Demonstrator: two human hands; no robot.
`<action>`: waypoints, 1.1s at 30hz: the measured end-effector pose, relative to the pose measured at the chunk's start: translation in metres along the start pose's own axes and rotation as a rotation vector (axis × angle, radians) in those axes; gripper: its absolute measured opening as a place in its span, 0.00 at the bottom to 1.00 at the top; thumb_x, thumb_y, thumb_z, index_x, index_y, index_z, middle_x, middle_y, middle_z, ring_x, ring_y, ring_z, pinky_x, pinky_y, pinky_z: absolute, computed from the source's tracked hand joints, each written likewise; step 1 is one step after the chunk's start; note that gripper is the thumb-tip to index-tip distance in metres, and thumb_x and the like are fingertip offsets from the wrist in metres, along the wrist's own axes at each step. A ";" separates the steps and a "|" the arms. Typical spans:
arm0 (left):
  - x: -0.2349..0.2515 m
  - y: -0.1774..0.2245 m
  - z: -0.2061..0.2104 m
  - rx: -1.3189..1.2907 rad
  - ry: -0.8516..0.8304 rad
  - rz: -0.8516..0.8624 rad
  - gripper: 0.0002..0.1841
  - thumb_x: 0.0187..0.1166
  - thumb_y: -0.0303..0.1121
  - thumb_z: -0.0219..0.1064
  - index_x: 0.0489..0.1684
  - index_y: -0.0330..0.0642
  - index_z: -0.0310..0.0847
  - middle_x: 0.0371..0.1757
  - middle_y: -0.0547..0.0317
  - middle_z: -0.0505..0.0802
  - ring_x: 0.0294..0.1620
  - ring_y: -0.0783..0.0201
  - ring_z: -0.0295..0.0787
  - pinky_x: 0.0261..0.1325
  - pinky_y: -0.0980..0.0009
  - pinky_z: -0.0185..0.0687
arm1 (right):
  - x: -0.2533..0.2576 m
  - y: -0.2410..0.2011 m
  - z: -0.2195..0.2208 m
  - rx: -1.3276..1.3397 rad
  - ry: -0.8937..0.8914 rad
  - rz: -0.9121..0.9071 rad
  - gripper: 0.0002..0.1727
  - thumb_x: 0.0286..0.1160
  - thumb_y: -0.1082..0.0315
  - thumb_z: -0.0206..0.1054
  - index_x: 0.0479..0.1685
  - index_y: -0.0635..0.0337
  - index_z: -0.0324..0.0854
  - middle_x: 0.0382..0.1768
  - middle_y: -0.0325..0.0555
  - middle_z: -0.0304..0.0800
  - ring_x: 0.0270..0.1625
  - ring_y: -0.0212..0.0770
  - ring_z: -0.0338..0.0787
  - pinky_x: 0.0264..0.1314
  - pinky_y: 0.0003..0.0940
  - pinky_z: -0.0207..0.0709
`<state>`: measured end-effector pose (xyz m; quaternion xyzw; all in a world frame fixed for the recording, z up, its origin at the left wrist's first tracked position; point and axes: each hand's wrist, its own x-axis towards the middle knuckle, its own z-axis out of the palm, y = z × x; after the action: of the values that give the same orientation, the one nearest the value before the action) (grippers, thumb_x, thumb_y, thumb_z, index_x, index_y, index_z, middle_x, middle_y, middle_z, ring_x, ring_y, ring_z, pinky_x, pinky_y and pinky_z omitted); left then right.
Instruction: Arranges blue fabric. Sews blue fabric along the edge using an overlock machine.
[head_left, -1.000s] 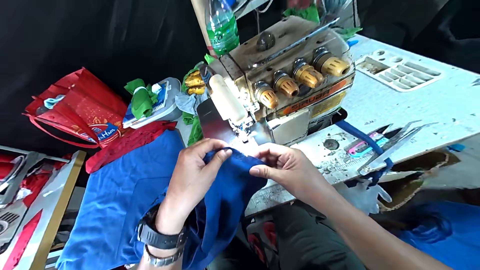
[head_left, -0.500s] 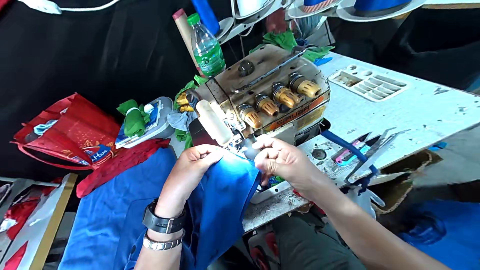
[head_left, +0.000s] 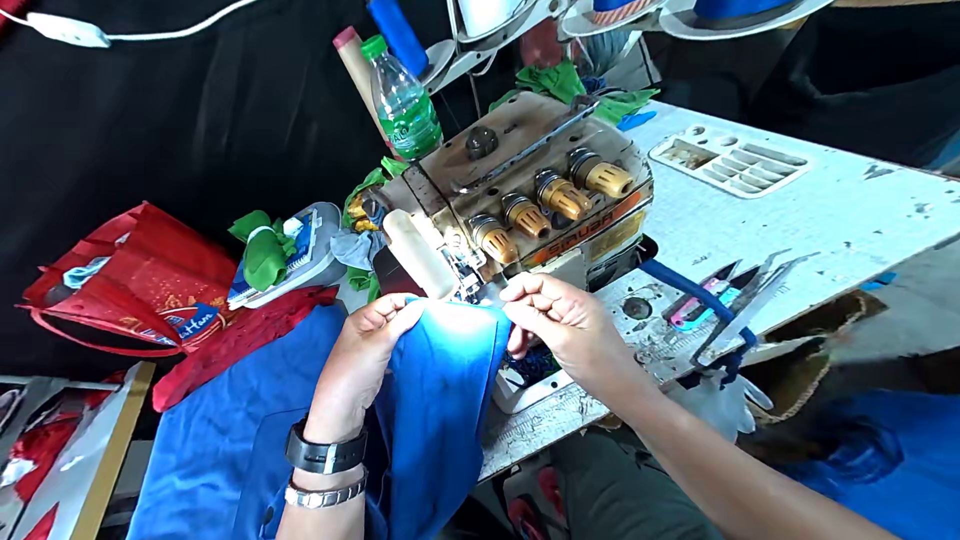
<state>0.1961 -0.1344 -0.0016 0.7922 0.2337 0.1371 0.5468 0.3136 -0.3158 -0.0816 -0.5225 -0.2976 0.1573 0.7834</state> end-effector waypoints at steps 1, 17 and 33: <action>0.000 -0.001 -0.001 -0.021 0.002 -0.001 0.10 0.87 0.32 0.62 0.45 0.47 0.92 0.34 0.66 0.95 0.29 0.79 0.88 0.31 0.82 0.83 | 0.001 -0.001 0.001 -0.009 0.007 -0.005 0.06 0.83 0.77 0.61 0.49 0.60 0.82 0.24 0.37 0.88 0.22 0.27 0.87 0.27 0.19 0.84; 0.000 -0.013 -0.001 -0.098 0.041 0.059 0.08 0.85 0.29 0.64 0.44 0.48 0.92 0.34 0.68 0.95 0.30 0.79 0.89 0.32 0.83 0.84 | 0.008 0.012 0.006 -0.341 0.049 -0.256 0.09 0.80 0.75 0.64 0.55 0.62 0.82 0.29 0.34 0.89 0.24 0.21 0.84 0.25 0.14 0.80; -0.034 -0.047 -0.002 0.803 0.187 0.934 0.08 0.77 0.23 0.66 0.41 0.37 0.92 0.49 0.52 0.95 0.58 0.67 0.90 0.66 0.78 0.81 | -0.002 0.031 -0.018 -0.756 -0.112 -0.818 0.07 0.76 0.74 0.65 0.44 0.64 0.88 0.44 0.49 0.90 0.55 0.38 0.89 0.65 0.22 0.80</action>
<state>0.1563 -0.1366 -0.0431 0.9392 -0.0572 0.3322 0.0658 0.3255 -0.3177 -0.1154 -0.6000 -0.5527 -0.2497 0.5217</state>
